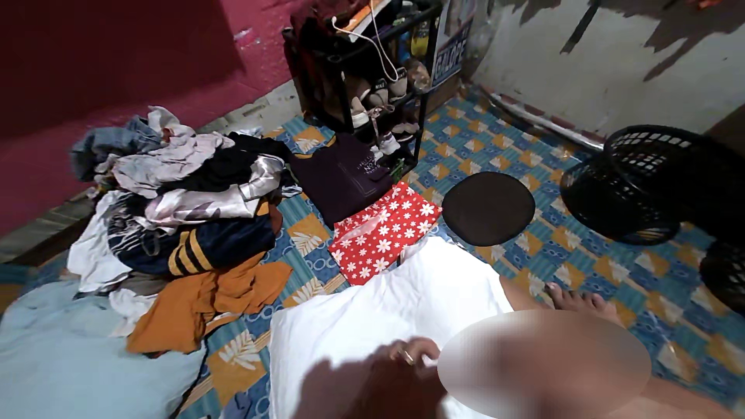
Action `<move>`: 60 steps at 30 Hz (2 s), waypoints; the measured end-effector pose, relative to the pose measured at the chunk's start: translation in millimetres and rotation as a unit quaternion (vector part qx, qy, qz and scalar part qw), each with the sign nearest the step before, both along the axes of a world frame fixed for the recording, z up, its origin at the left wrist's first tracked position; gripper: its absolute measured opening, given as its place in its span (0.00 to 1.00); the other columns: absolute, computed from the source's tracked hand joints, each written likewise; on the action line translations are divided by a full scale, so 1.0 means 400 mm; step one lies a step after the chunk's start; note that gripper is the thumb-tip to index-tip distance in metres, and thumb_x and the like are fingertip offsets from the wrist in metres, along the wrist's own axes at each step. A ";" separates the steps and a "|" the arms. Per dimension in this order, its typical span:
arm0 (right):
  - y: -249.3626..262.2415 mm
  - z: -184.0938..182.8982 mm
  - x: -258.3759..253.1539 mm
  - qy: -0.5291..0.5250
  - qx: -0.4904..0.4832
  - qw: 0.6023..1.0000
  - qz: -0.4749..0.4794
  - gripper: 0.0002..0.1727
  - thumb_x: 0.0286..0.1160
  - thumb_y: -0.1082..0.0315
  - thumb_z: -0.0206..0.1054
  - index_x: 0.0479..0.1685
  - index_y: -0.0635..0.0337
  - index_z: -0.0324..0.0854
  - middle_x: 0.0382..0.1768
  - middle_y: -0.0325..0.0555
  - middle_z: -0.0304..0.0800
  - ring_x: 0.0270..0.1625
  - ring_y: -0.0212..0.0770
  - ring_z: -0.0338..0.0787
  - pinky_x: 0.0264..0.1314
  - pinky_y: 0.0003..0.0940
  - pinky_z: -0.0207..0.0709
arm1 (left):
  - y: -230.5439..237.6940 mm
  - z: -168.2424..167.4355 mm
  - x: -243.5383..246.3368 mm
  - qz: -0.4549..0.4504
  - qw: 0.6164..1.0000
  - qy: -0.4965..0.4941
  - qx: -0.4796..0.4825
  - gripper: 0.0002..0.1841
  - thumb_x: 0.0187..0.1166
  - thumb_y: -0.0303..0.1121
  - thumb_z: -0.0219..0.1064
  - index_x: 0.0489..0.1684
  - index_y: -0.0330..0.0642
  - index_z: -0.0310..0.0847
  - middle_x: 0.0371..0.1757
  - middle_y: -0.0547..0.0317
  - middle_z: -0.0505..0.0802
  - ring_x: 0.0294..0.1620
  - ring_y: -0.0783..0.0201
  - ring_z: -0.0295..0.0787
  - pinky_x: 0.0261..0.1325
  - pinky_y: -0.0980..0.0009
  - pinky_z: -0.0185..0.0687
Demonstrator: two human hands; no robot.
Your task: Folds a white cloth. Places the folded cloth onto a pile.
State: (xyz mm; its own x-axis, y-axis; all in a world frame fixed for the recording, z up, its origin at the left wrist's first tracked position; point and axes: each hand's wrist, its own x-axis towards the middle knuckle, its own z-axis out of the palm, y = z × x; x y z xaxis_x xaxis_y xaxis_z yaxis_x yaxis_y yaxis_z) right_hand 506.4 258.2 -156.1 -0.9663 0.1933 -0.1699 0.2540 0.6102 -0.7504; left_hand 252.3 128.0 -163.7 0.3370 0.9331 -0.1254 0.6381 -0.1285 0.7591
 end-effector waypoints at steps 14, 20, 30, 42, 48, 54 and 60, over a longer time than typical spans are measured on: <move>0.244 -0.110 -0.534 -0.075 -0.081 0.993 0.035 0.26 0.95 0.56 0.48 0.64 0.73 0.80 0.59 0.69 0.86 0.66 0.64 0.84 0.73 0.64 0.69 | 0.197 -0.258 -0.381 0.175 0.919 0.054 -0.349 0.22 0.87 0.47 0.61 0.53 0.32 0.85 0.52 0.41 0.89 0.57 0.50 0.84 0.66 0.47 0.75; 0.204 -0.292 -0.683 -0.109 -0.225 0.968 0.020 0.34 0.96 0.47 0.39 0.82 0.66 0.70 0.79 0.67 0.74 0.85 0.60 0.70 0.86 0.65 0.55 | 0.179 -0.266 -0.375 0.263 0.945 0.009 -0.195 0.17 0.88 0.35 0.58 0.62 0.31 0.83 0.57 0.44 0.91 0.62 0.56 0.87 0.72 0.55 0.79; 0.344 -0.173 -0.572 -0.233 0.004 0.965 0.119 0.26 0.74 0.61 0.76 0.61 0.75 0.83 0.58 0.73 0.86 0.64 0.68 0.83 0.66 0.70 0.69 | 0.134 -0.252 -0.347 0.288 0.953 0.089 0.024 0.16 0.84 0.40 0.62 0.46 0.35 0.87 0.33 0.48 0.91 0.34 0.53 0.90 0.41 0.50 0.85; 0.278 0.004 -0.326 -0.070 0.288 0.955 0.007 0.09 0.68 0.72 0.77 0.45 0.61 0.88 0.33 0.53 0.92 0.43 0.57 0.92 0.64 0.64 0.73 | -0.082 -0.166 -0.420 0.239 0.896 0.319 0.195 0.13 0.75 0.40 0.66 0.38 0.40 0.93 0.38 0.50 0.97 0.42 0.47 0.96 0.57 0.36 0.79; 0.110 0.034 -0.141 0.069 0.373 0.925 -0.020 0.10 0.59 0.70 0.76 0.38 0.61 0.85 0.25 0.53 0.86 0.26 0.57 0.89 0.33 0.56 0.82 | -0.255 -0.205 -0.314 0.355 0.847 0.343 0.199 0.10 0.71 0.32 0.68 0.43 0.38 0.91 0.35 0.41 0.93 0.42 0.37 0.90 0.58 0.34 0.73; 0.018 0.035 -0.092 -0.027 0.243 0.970 0.014 0.11 0.77 0.70 0.67 0.53 0.67 0.85 0.35 0.63 0.89 0.36 0.63 0.92 0.39 0.58 0.83 | -0.303 -0.247 -0.269 0.440 0.823 0.298 0.201 0.10 0.65 0.22 0.67 0.41 0.33 0.90 0.39 0.37 0.92 0.46 0.33 0.89 0.60 0.32 0.71; -0.021 0.068 -0.076 -0.047 0.212 0.976 -0.007 0.13 0.71 0.75 0.69 0.53 0.68 0.86 0.34 0.65 0.89 0.33 0.67 0.91 0.36 0.60 0.81 | -0.343 -0.224 -0.251 0.455 0.832 0.282 0.145 0.10 0.70 0.22 0.67 0.44 0.31 0.91 0.41 0.32 0.91 0.49 0.28 0.87 0.62 0.29 0.70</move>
